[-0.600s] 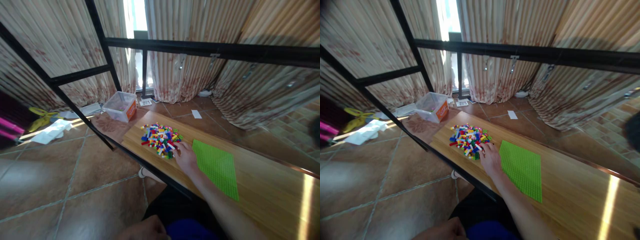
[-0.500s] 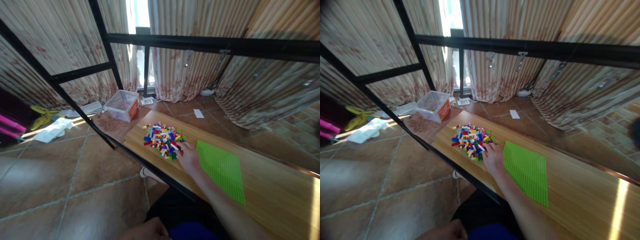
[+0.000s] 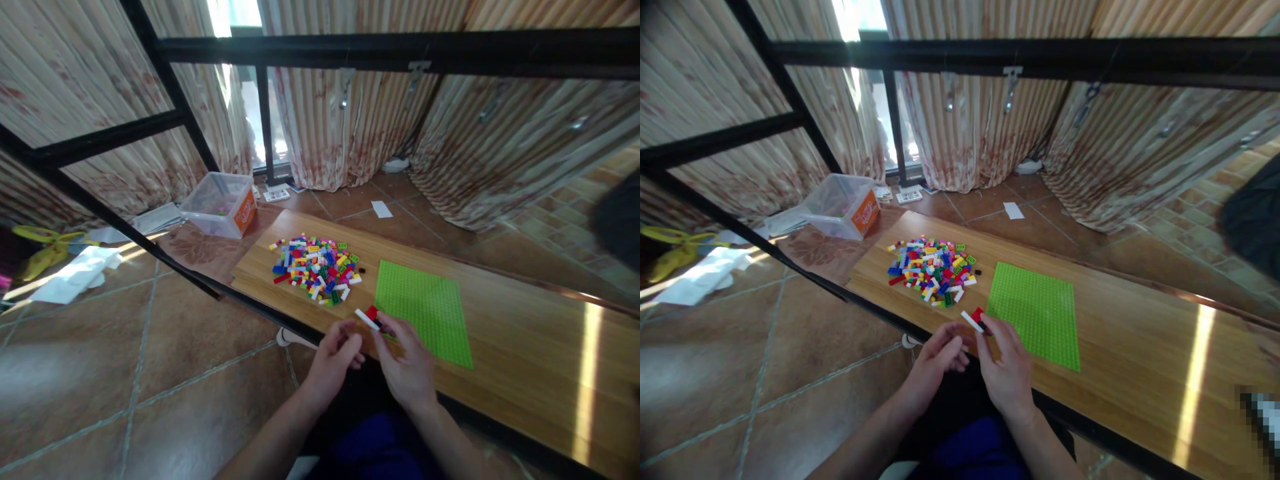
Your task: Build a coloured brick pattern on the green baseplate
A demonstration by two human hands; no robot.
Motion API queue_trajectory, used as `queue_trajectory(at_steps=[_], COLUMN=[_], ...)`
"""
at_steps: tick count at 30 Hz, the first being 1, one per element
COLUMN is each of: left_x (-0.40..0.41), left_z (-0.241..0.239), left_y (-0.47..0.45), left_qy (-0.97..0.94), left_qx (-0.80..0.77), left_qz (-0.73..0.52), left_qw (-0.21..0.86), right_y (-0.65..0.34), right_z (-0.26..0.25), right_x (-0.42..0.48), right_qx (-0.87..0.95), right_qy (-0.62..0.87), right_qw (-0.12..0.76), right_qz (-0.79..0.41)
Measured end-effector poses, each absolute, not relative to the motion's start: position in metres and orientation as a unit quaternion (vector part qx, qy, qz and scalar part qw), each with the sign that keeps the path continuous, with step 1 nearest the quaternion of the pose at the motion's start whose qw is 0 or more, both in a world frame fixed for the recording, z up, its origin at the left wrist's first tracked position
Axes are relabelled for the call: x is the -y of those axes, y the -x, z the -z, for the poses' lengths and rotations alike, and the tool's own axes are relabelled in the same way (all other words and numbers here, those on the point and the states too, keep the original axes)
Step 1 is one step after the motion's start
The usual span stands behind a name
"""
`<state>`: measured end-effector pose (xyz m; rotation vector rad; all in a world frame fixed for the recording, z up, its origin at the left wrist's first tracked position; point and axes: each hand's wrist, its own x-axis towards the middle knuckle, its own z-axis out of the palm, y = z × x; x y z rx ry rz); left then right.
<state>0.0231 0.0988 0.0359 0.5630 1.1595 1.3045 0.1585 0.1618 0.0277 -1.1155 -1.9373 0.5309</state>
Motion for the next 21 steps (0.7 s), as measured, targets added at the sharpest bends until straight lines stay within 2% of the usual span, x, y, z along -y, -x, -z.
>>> queue_trajectory(at_steps=[4,9,12,21], left_x=[-0.123,-0.113,-0.103,-0.086], left_z=[-0.047,-0.05,-0.056,-0.06], left_y=[-0.04,-0.046,-0.044,-0.049], left_qy=[-0.248,-0.35,-0.463,-0.672], left_qx=[-0.484,-0.524,-0.556,-0.547], left_qz=[-0.603,-0.561,-0.519,-0.457], left_qw=[0.584,0.536,0.455,0.199], right_y=[-0.173,-0.185,-0.186,-0.177], right_z=[-0.033,-0.036,-0.04,-0.045], right_x=[-0.14,-0.139,-0.14,-0.124], right_qx=[0.762,0.648,0.587,0.389], right_qy=[0.428,0.476,0.464,0.466], right_qw=[0.422,0.428,0.424,0.442], right_qz=[-0.242,-0.413,-0.51,-0.66])
